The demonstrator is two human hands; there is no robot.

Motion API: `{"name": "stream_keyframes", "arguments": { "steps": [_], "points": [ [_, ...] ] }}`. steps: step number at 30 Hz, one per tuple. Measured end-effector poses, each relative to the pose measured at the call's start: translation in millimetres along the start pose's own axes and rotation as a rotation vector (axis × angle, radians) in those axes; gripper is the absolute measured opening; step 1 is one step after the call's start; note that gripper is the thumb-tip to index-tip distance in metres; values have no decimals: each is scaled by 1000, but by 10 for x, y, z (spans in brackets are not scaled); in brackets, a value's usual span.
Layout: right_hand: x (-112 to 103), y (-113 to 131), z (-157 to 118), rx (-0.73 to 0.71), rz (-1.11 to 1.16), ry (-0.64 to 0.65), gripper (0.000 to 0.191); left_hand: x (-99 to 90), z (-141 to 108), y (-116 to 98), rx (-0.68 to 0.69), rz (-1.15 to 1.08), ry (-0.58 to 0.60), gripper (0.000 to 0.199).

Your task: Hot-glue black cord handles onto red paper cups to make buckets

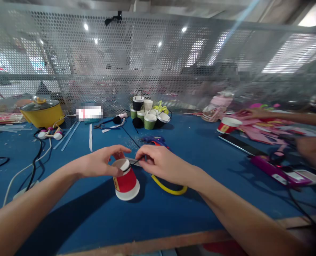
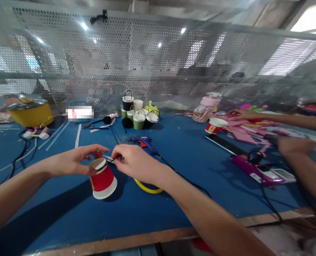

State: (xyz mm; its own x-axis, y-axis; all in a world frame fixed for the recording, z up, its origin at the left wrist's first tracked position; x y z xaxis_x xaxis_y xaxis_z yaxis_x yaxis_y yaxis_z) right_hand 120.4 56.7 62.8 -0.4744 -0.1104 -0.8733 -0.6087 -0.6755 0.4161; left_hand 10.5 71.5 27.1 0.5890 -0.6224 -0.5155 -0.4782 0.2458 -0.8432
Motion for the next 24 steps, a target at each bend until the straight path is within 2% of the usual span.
{"name": "stream_keyframes", "arguments": {
  "steps": [4,10,13,15,19,22,24],
  "points": [
    [-143,-54,66,-25,-70,-102,12,-27,-33,104,-61,-112,-33,52],
    [-241,-220,354,-5,-26,-239,14,6,-27,84,-31,-131,-85,41],
    [-224,-490,520,117,69,-218,26,40,-31,50,9,-127,-93,39],
    [-285,-746,562,252,94,-257,27,60,-44,24,40,-116,-82,45],
    [-480,-1197,445,437,-32,-328,20,99,-82,-24,77,-61,-15,60],
    [-474,-1470,227,541,-145,-255,9,101,-105,-33,65,77,10,54],
    [-372,-1608,68,599,-183,-181,14,86,-113,-24,54,134,9,48]
  ]
}}
Point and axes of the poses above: each hand's wrist, its own z-axis towards the middle knuckle, its own x-axis out of the palm, y = z × x, the point moved 8 cm from there along z, towards the middle knuckle, and after that the axes turned 2 degrees about -x, right-handed, at the moved point
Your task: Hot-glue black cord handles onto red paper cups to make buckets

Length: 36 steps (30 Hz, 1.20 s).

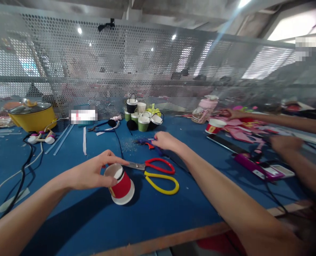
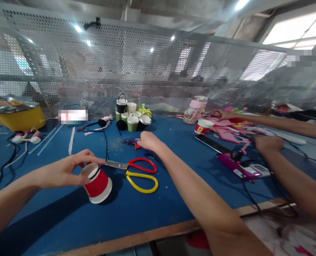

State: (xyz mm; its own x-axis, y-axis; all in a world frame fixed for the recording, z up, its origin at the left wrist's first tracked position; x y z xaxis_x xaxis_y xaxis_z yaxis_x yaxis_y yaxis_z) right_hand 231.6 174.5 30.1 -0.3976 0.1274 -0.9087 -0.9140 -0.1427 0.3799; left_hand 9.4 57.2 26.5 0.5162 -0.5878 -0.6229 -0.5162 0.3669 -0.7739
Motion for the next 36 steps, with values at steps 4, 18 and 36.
{"name": "stream_keyframes", "arguments": {
  "steps": [4,18,36],
  "points": [
    [206,-196,-144,60,-29,31,14,-41,1,60,-29,-15,-31,42],
    [-163,503,-743,-39,714,143,20,-81,24,164,-47,-143,-87,35],
    [97,832,-1072,-81,1038,251,15,-59,61,222,-47,-292,-143,50]
  ]
}}
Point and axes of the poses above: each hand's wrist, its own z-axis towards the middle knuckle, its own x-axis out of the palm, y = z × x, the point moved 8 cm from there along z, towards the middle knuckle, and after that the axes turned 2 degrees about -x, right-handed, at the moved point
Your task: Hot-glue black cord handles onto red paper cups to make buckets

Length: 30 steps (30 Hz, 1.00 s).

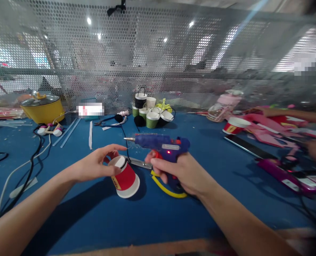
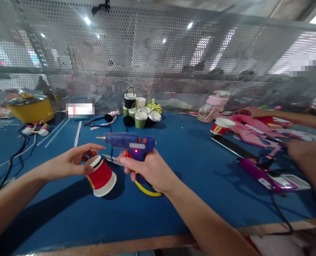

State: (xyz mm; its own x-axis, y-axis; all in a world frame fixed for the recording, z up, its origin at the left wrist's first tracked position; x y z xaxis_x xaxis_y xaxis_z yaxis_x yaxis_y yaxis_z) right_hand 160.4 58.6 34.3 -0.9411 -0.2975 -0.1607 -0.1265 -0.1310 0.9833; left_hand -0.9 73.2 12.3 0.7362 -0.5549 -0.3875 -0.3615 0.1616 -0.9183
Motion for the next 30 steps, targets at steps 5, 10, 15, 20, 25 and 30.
{"name": "stream_keyframes", "arguments": {
  "steps": [5,10,15,20,25,30],
  "points": [
    [137,-196,126,78,370,-19,22,57,-8,-122,71,139,-109,57],
    [155,-250,131,90,480,17,19,174,9,-81,111,5,-211,48],
    [136,-247,106,87,481,9,18,255,50,15,129,-224,-242,40],
    [191,-203,95,32,433,64,21,286,69,79,91,-299,-208,38],
    [200,-172,72,-40,256,139,21,291,69,130,76,-347,-202,40],
    [122,-134,54,-89,77,110,17,260,69,173,92,-382,-240,38]
  ]
}}
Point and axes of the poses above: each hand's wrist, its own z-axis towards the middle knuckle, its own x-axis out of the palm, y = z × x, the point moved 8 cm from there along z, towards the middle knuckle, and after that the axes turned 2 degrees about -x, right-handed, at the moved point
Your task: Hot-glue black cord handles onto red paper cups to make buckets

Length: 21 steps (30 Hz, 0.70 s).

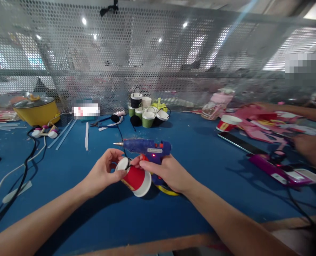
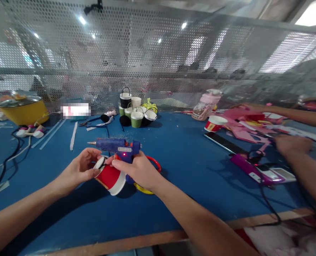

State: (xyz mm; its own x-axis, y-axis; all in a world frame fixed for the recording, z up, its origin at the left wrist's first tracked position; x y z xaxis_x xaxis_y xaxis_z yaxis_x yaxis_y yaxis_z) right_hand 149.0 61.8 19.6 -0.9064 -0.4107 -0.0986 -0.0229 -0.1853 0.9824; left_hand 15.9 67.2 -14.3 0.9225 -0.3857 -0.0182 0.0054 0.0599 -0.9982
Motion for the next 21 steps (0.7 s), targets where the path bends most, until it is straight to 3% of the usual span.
{"name": "stream_keyframes", "arguments": {
  "steps": [5,10,14,21],
  "points": [
    [-14,5,-18,-2,-27,-29,19,-18,11,32,-1,-38,1,40],
    [63,64,-39,-49,-107,21,25,3,20,13,-1,-50,22,33],
    [79,119,-32,-62,-216,13,18,20,33,7,7,-87,22,37],
    [110,184,-32,-108,-206,37,20,-2,33,37,-7,-73,6,37]
  ]
}}
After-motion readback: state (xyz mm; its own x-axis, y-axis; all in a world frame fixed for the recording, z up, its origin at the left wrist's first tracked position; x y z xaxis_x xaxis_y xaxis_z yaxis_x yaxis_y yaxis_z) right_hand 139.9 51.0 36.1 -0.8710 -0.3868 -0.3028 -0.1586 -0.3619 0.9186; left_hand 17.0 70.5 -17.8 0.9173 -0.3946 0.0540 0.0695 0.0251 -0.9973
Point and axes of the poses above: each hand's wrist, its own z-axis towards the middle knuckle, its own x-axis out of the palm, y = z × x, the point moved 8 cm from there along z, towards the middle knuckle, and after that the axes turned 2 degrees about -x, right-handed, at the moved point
